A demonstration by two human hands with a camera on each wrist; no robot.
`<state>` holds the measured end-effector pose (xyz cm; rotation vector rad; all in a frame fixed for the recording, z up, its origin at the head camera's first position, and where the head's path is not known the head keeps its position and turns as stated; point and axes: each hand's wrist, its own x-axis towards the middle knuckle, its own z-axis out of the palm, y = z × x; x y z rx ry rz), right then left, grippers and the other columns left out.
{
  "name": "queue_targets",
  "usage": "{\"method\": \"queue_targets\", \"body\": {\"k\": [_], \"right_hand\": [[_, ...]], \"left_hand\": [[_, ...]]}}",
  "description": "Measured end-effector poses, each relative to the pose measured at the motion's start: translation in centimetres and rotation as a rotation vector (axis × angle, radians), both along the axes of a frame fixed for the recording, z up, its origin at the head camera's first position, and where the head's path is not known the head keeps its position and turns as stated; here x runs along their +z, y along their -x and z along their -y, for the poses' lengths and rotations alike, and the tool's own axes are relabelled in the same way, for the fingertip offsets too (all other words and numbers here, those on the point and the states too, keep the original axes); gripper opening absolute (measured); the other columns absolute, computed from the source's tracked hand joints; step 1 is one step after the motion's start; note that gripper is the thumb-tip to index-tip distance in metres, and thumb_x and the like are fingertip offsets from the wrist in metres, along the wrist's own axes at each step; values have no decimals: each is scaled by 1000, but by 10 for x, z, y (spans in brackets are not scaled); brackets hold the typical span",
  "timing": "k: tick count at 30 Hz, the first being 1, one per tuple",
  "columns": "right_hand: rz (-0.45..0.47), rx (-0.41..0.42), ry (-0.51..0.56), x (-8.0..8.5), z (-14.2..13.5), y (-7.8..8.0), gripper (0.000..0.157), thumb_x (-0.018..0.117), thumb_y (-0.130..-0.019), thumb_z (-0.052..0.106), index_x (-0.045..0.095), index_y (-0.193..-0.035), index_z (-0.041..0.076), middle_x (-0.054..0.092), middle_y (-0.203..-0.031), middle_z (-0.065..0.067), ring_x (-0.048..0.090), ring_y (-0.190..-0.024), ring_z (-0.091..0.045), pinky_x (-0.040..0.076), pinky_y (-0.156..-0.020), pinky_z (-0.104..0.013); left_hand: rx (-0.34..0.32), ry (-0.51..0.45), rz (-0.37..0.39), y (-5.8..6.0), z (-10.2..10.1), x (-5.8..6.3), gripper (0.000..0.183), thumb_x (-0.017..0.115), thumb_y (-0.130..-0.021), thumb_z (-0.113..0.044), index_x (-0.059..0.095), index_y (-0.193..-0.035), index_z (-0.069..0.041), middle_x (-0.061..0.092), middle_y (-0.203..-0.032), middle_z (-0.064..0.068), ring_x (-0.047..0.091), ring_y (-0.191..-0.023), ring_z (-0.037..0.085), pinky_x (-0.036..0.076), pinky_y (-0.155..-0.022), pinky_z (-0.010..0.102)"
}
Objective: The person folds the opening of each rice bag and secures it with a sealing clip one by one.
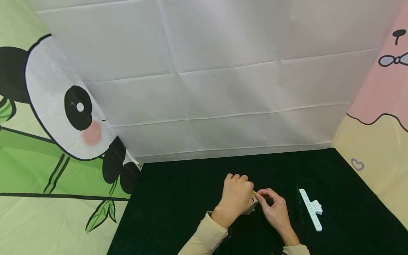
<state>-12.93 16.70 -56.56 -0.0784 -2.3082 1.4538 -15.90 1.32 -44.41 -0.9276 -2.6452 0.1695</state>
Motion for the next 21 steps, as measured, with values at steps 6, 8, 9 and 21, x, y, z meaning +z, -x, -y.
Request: {"method": "queue_targets", "body": {"k": [6, 8, 9, 21], "right_hand": [[12, 5, -5, 0, -1, 0, 7, 73, -102, 16, 76, -100, 10, 74, -96, 3, 65, -89, -2, 58, -86, -32], [12, 6, -2, 0, -1, 0, 6, 73, -102, 15, 76, -100, 11, 74, -96, 4, 65, -89, -2, 57, -86, -30], [12, 5, -1, 0, -1, 0, 5, 73, -102, 14, 77, -99, 12, 74, -96, 4, 65, -89, -2, 57, -86, -29], [39, 12, -1, 1, -1, -1, 6, 70, -103, 14, 75, -100, 17, 73, -96, 5, 64, -90, -3, 55, -88, -28]], "left_hand": [[24, -117, 12, 0, 6, 0, 18, 77, -94, -42, 84, -89, -26, 74, -83, -7, 67, -73, 12, 57, -79, 32], [37, -154, 22, 1, 9, 1, 16, 75, -96, -37, 84, -90, -25, 75, -83, -7, 67, -72, 12, 57, -78, 32], [40, -170, 30, 1, 10, 1, 15, 74, -96, -35, 85, -91, -25, 76, -84, -8, 67, -72, 12, 57, -77, 32], [64, -415, 202, 3, 21, -2, 15, 75, -97, -32, 85, -95, -22, 73, -72, -7, 39, -51, 6, 35, -52, 18]]}}
